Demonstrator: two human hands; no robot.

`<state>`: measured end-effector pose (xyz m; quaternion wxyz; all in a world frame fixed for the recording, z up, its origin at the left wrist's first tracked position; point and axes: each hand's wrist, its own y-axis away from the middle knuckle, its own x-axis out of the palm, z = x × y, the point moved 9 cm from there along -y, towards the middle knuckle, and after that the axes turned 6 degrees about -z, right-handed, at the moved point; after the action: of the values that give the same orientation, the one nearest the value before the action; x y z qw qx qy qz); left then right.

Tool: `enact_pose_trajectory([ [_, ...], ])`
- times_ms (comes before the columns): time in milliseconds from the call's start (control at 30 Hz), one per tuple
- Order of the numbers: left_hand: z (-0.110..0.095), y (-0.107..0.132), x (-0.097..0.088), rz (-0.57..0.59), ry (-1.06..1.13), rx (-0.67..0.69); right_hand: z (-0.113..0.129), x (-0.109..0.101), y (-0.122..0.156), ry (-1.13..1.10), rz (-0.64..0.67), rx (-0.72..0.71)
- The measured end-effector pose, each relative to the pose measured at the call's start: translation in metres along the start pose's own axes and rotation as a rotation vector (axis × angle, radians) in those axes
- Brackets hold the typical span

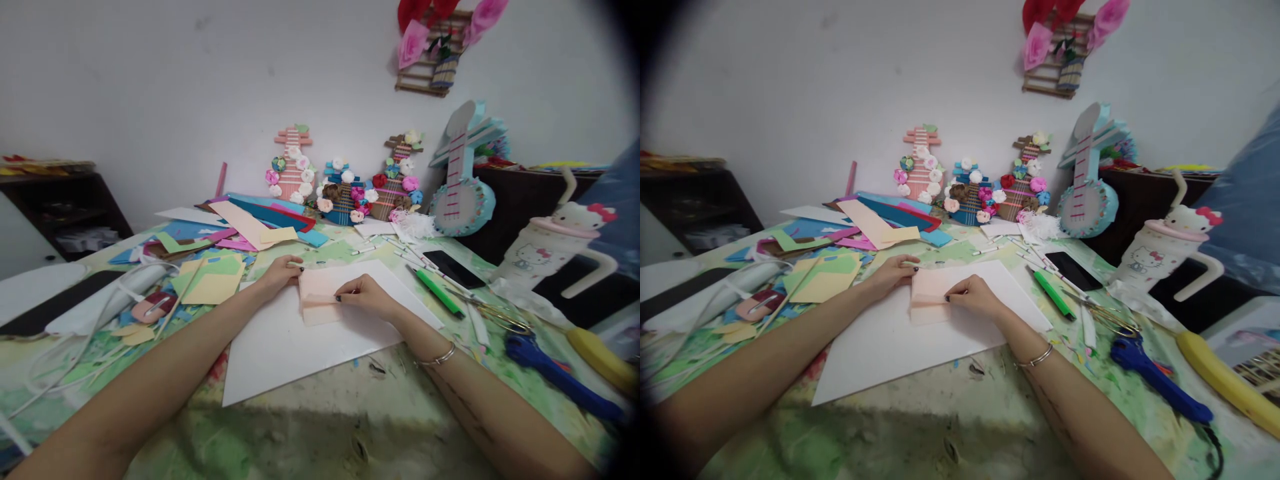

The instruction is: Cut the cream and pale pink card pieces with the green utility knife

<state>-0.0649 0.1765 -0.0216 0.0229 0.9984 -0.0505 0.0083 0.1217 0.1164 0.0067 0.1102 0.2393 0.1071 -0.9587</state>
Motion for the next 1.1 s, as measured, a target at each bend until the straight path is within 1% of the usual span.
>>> enact_pose_trajectory([
  [167, 0.001, -0.002, -0.001, 0.007, 0.024, -0.009, -0.002, -0.002, 0.001, -0.07, -0.025, 0.049],
  [300, 0.0, -0.002, -0.001, 0.021, 0.025, -0.011, -0.008, -0.006, -0.001, -0.176, -0.1, 0.102],
  [400, -0.001, -0.001, 0.0, 0.036, 0.007, 0.001, -0.014, -0.018, -0.005, -0.297, -0.228, 0.133],
  [567, -0.001, 0.0, 0.0, 0.043, -0.071, 0.04, -0.031, -0.054, -0.005, -0.476, -0.511, 0.194],
  [667, -0.004, -0.002, -0.002, 0.041, -0.143, 0.068, -0.035, -0.074, -0.002, -0.54, -0.636, 0.185],
  [767, -0.012, -0.005, -0.014, 0.033, -0.234, 0.103, -0.031, -0.086, 0.002, -0.563, -0.717, 0.135],
  [833, -0.02, -0.008, -0.027, 0.008, -0.297, 0.129, -0.024, -0.089, 0.004, -0.553, -0.739, 0.082],
  [933, -0.032, -0.011, -0.047, -0.032, -0.365, 0.163, -0.009, -0.083, 0.006, -0.493, -0.717, -0.02],
  [1033, -0.039, -0.013, -0.058, -0.03, -0.425, 0.189, 0.006, -0.071, 0.007, -0.38, -0.633, -0.121],
  [1100, -0.039, -0.015, -0.06, -0.01, -0.483, 0.204, 0.015, -0.058, 0.007, -0.27, -0.531, -0.174],
])
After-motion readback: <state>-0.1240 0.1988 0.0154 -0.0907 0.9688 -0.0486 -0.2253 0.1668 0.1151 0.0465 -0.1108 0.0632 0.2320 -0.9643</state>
